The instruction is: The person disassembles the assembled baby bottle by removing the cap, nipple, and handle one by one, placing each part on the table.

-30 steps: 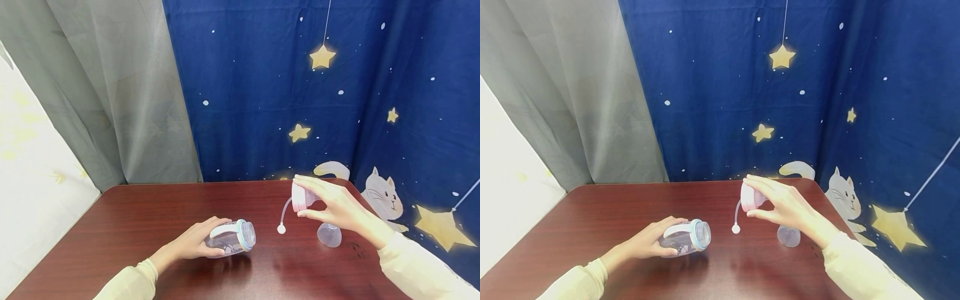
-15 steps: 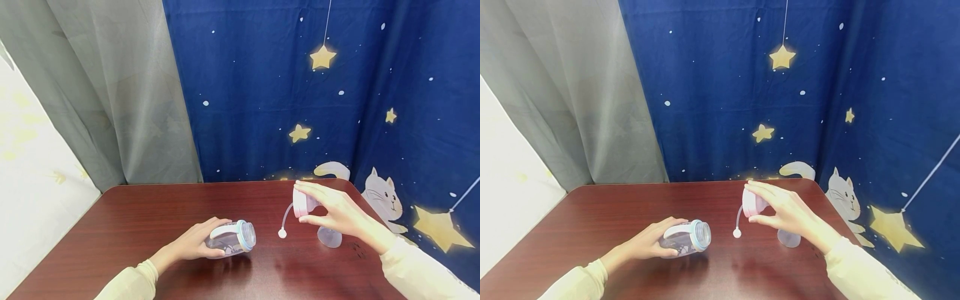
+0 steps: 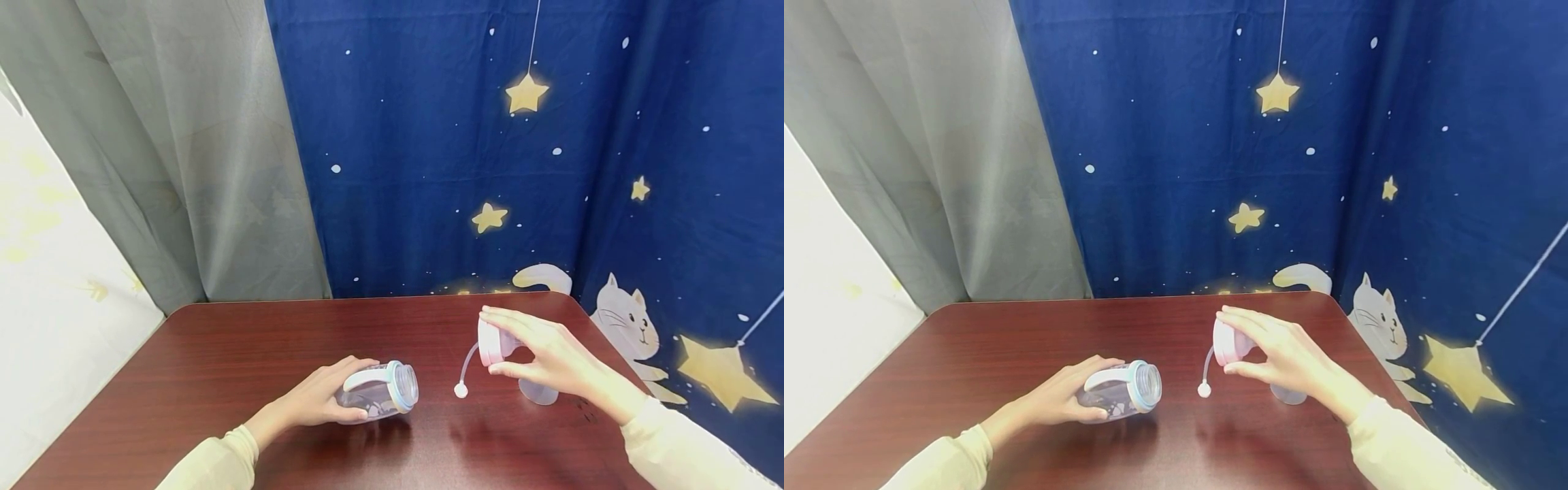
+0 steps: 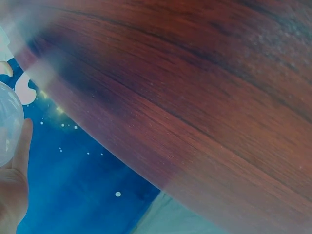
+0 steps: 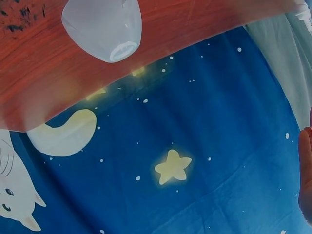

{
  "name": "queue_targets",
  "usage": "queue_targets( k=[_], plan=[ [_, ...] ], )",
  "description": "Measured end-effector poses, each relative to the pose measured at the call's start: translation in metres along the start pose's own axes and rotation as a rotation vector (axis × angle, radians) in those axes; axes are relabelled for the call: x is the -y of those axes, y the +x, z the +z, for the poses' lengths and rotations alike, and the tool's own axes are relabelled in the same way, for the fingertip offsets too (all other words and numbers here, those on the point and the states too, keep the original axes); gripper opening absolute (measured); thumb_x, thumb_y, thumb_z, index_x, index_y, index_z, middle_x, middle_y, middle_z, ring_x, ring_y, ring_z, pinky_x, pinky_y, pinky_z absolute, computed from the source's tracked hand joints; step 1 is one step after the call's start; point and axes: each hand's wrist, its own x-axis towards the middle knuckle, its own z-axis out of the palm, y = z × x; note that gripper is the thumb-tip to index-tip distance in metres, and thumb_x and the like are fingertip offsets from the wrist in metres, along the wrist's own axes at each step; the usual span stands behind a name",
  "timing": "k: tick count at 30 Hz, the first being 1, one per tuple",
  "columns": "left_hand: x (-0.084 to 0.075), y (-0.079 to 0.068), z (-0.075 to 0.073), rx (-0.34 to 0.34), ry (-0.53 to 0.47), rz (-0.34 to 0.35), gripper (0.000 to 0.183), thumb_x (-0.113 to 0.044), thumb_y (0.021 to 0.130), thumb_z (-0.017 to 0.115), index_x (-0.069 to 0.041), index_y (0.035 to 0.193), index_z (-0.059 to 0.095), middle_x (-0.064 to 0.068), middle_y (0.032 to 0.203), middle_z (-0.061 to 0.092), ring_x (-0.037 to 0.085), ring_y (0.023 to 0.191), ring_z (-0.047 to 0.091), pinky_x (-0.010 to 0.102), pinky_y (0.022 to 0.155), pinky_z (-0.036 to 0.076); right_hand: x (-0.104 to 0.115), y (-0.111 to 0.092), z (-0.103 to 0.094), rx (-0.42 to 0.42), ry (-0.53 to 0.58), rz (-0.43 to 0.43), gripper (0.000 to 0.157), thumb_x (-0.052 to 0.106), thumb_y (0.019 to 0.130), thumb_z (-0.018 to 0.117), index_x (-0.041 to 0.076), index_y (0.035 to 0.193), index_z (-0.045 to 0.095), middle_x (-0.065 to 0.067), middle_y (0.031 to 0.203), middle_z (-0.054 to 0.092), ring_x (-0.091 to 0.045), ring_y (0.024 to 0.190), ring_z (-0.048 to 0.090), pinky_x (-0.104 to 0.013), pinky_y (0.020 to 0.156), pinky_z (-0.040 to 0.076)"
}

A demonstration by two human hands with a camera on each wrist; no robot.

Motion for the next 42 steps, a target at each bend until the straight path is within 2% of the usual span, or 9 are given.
queue_targets(
  k=[6,15,20,27,30,36,42],
  plan=[
    [0.001,0.000,0.001,0.001,0.002,-0.002,0.068,-0.047,0.076,0.068,-0.014,0.131,0.045,-0.012,0.104,0.050,0.004,0.079,0.052,0.023,0.063,0.043,0.000,-0.003,0.003,-0.006,0.005,-0.010,0.070,0.046,0.072,0.072,0.009,0.128,0.052,-0.004,0.125,0.054,-0.016,0.111,0.052,-0.012,0.094,0.028],
    [0.001,0.000,0.002,-0.001,0.006,-0.003,0.068,-0.046,0.075,0.069,-0.017,0.132,0.044,-0.011,0.105,0.050,0.004,0.080,0.052,0.023,0.064,0.043,0.002,-0.009,0.005,0.017,-0.012,0.007,0.066,0.053,0.078,0.062,0.010,0.128,0.052,-0.003,0.125,0.054,-0.015,0.111,0.052,-0.015,0.090,0.033],
    [0.000,-0.001,0.001,-0.001,0.001,-0.005,0.068,-0.045,0.075,0.069,-0.021,0.132,0.042,-0.011,0.105,0.050,0.003,0.079,0.052,0.023,0.063,0.043,0.003,-0.012,0.006,0.023,0.001,0.007,0.066,0.049,0.076,0.067,0.010,0.127,0.053,-0.003,0.125,0.054,-0.015,0.111,0.052,-0.015,0.092,0.031],
    [0.000,-0.001,0.001,-0.006,0.005,-0.004,0.068,-0.047,0.076,0.068,-0.020,0.132,0.042,-0.011,0.105,0.050,0.003,0.079,0.052,0.023,0.064,0.043,0.004,-0.019,0.006,0.090,-0.008,0.075,0.071,0.044,0.070,0.075,0.013,0.129,0.052,-0.001,0.127,0.053,-0.012,0.113,0.049,-0.016,0.089,0.034],
    [-0.001,-0.002,0.001,-0.007,0.007,-0.008,0.068,-0.047,0.076,0.068,-0.021,0.132,0.042,-0.011,0.105,0.050,0.003,0.079,0.052,0.023,0.064,0.043,0.003,-0.022,0.007,0.094,-0.014,0.075,0.071,0.045,0.069,0.075,0.013,0.129,0.052,-0.001,0.126,0.053,-0.013,0.112,0.050,-0.016,0.088,0.036],
    [-0.002,-0.003,0.001,-0.006,0.003,-0.012,0.068,-0.046,0.075,0.069,-0.019,0.132,0.043,-0.011,0.105,0.051,0.004,0.079,0.052,0.023,0.064,0.044,0.004,-0.027,0.009,0.099,0.002,0.074,0.071,0.045,0.070,0.075,0.012,0.129,0.052,-0.002,0.126,0.053,-0.014,0.113,0.050,-0.013,0.092,0.031],
    [-0.004,-0.003,0.001,-0.004,0.000,-0.015,0.068,-0.044,0.075,0.070,-0.018,0.132,0.043,-0.011,0.105,0.050,0.004,0.080,0.052,0.024,0.064,0.043,0.004,-0.032,0.009,0.109,-0.011,0.078,0.070,0.046,0.070,0.074,0.014,0.129,0.052,-0.001,0.127,0.053,-0.013,0.113,0.049,-0.015,0.091,0.033]
  ],
)
